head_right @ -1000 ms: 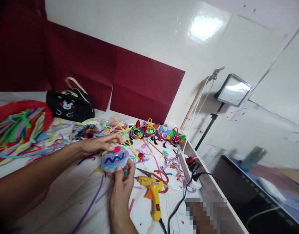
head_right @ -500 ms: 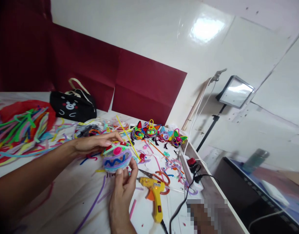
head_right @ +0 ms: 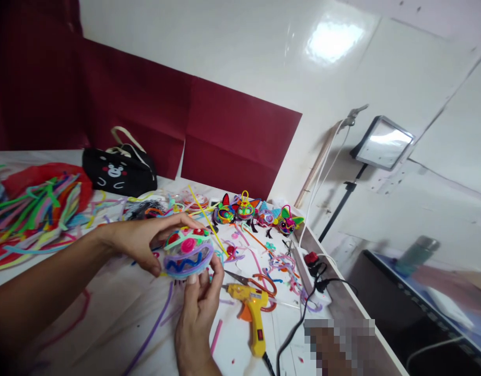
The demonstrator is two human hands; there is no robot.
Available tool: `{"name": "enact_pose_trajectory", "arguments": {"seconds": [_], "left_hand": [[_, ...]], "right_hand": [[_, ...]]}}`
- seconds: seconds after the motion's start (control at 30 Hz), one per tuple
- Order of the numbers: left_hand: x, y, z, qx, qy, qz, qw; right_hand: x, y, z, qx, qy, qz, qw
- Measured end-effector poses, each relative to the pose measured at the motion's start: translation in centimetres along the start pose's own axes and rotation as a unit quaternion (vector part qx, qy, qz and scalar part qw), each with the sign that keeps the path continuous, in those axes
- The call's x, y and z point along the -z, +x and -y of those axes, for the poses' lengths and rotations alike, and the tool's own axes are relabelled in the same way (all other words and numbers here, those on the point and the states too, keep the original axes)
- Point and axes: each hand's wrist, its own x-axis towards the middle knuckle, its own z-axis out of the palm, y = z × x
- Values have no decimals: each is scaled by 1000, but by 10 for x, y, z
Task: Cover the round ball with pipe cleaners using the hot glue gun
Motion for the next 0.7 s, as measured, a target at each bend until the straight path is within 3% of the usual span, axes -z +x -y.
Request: {"name": "enact_pose_trajectory", "arguments": {"seconds": [0.7], "left_hand": [[-1, 3, -4, -13, 133, -39, 990]], "right_hand": [[-1, 0, 1, -2, 5, 5, 1000]]}}
